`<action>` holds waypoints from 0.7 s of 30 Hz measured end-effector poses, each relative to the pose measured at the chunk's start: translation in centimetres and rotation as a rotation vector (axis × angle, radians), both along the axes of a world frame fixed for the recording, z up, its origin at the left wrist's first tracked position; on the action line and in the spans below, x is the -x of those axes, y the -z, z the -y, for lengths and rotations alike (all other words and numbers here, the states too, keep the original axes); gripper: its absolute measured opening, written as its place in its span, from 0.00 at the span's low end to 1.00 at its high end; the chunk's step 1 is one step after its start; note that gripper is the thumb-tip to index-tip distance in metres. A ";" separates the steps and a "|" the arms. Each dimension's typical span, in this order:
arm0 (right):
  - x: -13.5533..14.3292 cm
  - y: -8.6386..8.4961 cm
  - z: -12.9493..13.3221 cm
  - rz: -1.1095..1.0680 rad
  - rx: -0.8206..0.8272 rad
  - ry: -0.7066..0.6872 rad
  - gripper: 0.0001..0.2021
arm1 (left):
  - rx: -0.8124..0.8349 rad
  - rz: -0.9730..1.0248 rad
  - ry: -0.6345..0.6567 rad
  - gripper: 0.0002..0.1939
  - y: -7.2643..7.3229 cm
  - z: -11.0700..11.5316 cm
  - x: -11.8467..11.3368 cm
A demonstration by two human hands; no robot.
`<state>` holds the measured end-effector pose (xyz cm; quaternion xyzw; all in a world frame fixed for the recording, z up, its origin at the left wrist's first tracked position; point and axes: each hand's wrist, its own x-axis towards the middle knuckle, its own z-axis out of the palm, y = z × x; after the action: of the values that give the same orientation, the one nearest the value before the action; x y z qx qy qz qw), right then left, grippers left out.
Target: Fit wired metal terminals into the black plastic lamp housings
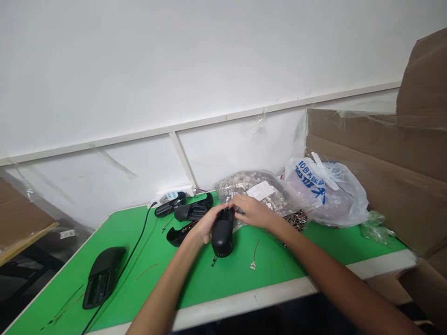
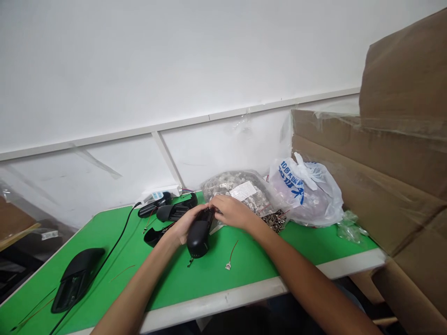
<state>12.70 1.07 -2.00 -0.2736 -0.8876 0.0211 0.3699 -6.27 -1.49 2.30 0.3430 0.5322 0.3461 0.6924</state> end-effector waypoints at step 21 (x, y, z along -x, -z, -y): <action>-0.3 -0.5 0.2 0.133 -0.154 -0.032 0.07 | -0.261 0.020 0.123 0.15 1.7 -1.0 0.8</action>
<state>12.95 0.89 -1.47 -0.2307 -0.9135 -0.0594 0.3299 -7.08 -0.52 0.62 0.4586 0.4538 0.3728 0.6669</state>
